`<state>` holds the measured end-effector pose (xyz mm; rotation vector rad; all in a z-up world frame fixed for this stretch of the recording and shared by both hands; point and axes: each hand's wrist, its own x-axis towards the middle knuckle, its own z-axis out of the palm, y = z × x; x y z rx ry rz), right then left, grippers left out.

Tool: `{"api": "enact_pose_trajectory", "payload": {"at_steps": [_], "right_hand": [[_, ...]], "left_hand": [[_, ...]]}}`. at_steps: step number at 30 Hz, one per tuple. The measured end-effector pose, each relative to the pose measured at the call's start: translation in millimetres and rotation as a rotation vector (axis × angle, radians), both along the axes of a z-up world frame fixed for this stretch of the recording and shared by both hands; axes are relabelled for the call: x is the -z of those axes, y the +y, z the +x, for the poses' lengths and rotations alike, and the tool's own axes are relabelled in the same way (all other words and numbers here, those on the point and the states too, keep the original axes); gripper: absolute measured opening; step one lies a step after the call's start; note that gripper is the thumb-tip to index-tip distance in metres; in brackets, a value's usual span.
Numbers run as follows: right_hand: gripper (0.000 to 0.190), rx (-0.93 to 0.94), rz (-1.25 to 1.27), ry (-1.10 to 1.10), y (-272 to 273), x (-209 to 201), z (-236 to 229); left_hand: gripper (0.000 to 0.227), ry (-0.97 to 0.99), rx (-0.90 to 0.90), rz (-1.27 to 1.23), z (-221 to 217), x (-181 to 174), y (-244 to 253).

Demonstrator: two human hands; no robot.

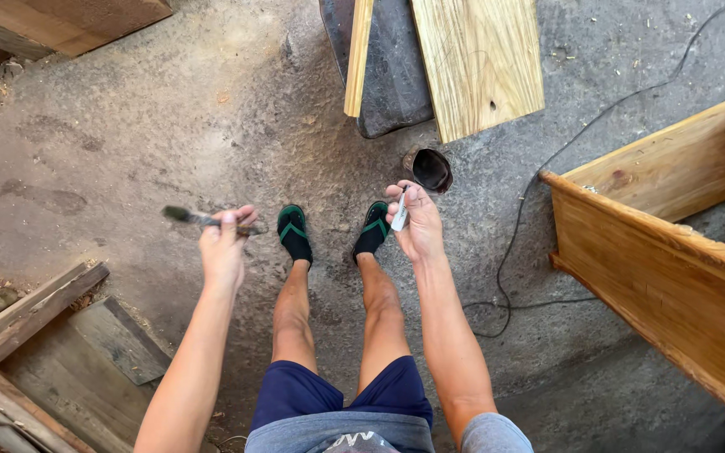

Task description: The person pours liquid from a plastic bottle into a metal can, then walks to a work area and sits on the floor. They use a brush to apply a dark finish to two wooden planks, repeatedly dipping the brush into the can and coating the wood surfaces.

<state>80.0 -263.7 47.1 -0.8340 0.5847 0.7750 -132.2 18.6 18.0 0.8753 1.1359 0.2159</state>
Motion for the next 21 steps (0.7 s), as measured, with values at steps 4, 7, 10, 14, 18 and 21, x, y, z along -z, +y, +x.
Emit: {"api": "enact_pose_trajectory", "payload": {"at_steps": [4,7,10,14,18,21], "right_hand": [[0.033,-0.007,0.044,-0.203,15,6,-16],[0.033,-0.048,0.023,-0.235,26,2,-21],[0.03,-0.106,-0.07,-0.292,38,-2,-20],[0.032,-0.185,-0.171,-0.347,46,6,-20],[0.044,-0.116,-0.245,-0.287,50,40,-13],[0.043,-0.104,-0.372,-0.142,61,72,4]], "left_hand": [[0.019,0.122,0.004,0.048,-68,12,31],[0.017,0.187,0.009,0.079,-114,23,49],[0.015,0.212,0.004,0.088,-148,37,64],[0.016,0.285,0.045,0.114,-179,51,77],[0.016,0.356,0.072,0.109,-200,55,85],[0.017,0.444,0.108,0.12,-214,51,90]]}}
